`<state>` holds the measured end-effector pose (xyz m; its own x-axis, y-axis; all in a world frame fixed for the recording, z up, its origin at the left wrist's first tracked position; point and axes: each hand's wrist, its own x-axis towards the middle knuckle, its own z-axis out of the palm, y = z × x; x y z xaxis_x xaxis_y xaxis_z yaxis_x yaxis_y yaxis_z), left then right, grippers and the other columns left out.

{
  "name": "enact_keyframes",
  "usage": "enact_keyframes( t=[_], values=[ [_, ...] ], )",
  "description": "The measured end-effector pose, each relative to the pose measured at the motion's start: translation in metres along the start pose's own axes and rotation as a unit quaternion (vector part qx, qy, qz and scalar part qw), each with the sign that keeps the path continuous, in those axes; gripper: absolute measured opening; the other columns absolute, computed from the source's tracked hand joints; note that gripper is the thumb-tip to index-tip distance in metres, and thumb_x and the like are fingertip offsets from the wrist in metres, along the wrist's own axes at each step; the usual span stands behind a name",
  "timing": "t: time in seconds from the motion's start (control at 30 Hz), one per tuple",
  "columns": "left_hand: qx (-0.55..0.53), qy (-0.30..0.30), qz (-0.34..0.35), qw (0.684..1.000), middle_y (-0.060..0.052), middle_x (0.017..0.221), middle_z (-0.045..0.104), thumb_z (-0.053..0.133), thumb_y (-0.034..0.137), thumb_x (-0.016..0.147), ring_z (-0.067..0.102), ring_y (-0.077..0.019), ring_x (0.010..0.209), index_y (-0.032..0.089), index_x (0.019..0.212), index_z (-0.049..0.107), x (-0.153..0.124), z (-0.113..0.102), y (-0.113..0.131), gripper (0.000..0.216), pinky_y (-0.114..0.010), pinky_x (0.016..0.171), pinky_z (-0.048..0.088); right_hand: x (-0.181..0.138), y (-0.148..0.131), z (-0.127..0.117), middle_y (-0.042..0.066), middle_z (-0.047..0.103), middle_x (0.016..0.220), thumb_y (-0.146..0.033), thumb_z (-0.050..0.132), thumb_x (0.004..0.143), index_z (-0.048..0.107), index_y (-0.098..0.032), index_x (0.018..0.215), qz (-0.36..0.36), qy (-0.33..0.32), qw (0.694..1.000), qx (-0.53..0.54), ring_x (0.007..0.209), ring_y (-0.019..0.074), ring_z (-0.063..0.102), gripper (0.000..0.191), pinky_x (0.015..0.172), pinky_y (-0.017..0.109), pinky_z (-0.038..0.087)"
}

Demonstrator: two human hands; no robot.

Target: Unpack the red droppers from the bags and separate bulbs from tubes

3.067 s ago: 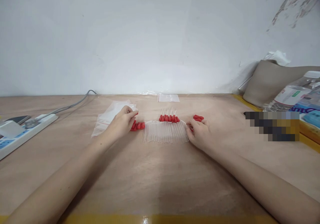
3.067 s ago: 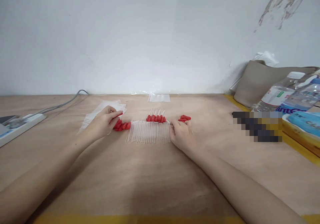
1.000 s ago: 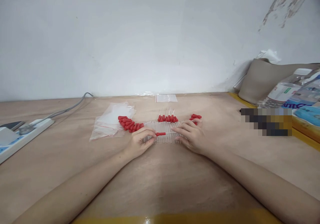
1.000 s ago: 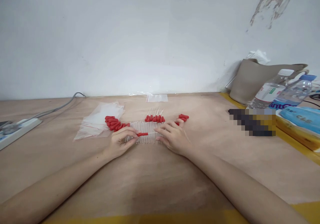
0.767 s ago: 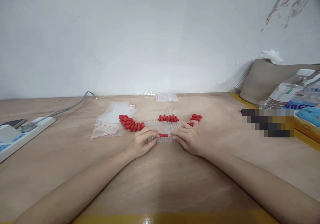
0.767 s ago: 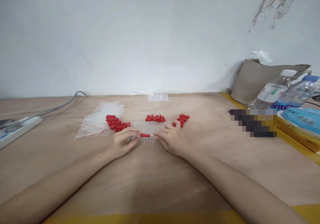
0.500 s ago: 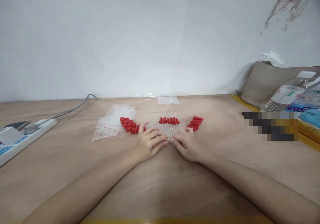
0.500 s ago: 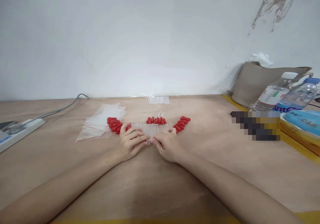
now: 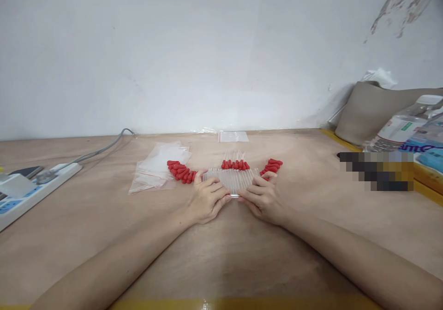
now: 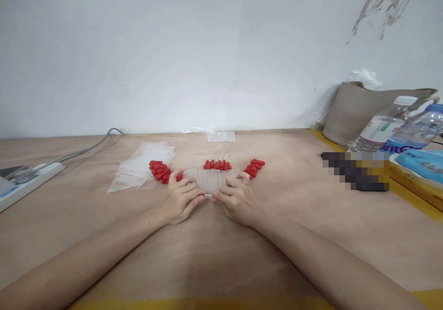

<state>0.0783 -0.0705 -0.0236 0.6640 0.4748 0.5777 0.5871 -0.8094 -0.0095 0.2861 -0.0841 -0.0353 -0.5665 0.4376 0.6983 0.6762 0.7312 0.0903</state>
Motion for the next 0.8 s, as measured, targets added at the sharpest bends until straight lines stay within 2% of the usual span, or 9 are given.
enact_keyframes(
  t=[0.17,0.33,0.43,0.53,0.63,0.8],
  values=[
    [-0.001,-0.027,0.002,1.0,0.001,0.067,0.061,0.039,0.025,0.087,0.053,-0.0149,0.077,0.019,0.074,0.058,0.001,-0.003,0.002,0.023,-0.044,0.096,0.018,-0.01,0.004,-0.003,-0.004,0.057,0.06,-0.02,0.044,0.087,0.062,-0.025,0.092,-0.033,0.016,0.998,-0.054,0.064,0.0111,0.041,0.02,0.072,0.035,0.02],
    [-0.012,-0.005,-0.02,1.0,0.0,0.063,0.058,0.036,0.023,0.087,0.052,-0.0154,0.074,0.019,0.071,0.056,-0.004,-0.002,-0.004,0.026,-0.044,0.094,0.021,-0.015,0.014,-0.01,-0.006,0.061,0.071,-0.017,0.038,0.089,0.058,-0.033,0.103,-0.052,0.007,0.997,-0.065,0.066,0.0101,0.045,0.03,0.071,0.034,0.019],
    [-0.01,0.015,-0.068,0.998,-0.001,0.065,0.056,0.033,0.022,0.088,0.049,-0.0158,0.07,0.018,0.07,0.055,-0.008,-0.007,-0.013,0.029,-0.039,0.083,0.03,-0.013,0.024,-0.011,-0.004,0.06,0.066,-0.021,0.041,0.088,0.063,-0.029,0.095,0.043,0.036,0.995,-0.083,0.066,0.011,0.046,0.024,0.072,0.034,0.02],
    [-0.019,0.032,-0.123,0.992,-0.003,0.077,0.056,0.03,0.024,0.089,0.05,-0.0167,0.075,0.018,0.086,0.058,-0.006,-0.02,-0.026,0.029,-0.034,0.073,0.033,-0.01,0.032,-0.006,0.0,0.06,0.066,-0.026,0.045,0.085,0.065,-0.023,0.089,0.158,0.059,0.98,-0.106,0.067,0.0129,0.048,0.021,0.073,0.034,0.019],
    [-0.014,0.05,-0.193,0.98,-0.005,0.084,0.053,0.029,0.024,0.088,0.051,-0.0179,0.082,0.018,0.103,0.057,0.002,-0.038,-0.044,0.033,-0.032,0.074,0.037,-0.008,0.036,0.002,0.002,0.061,0.068,-0.023,0.045,0.081,0.064,-0.019,0.086,0.207,0.028,0.971,-0.114,0.068,0.0145,0.049,0.02,0.074,0.034,0.019],
    [0.007,0.043,-0.323,0.946,-0.002,0.073,0.051,0.039,0.024,0.078,0.052,-0.0163,0.069,0.017,0.1,0.057,0.003,-0.059,-0.091,0.029,-0.029,0.066,0.04,-0.003,0.036,0.009,0.001,0.06,0.064,-0.018,0.045,0.073,0.056,-0.017,0.075,0.26,-0.002,0.957,-0.13,0.066,0.0146,0.048,0.011,0.073,0.034,0.018]
  ],
)
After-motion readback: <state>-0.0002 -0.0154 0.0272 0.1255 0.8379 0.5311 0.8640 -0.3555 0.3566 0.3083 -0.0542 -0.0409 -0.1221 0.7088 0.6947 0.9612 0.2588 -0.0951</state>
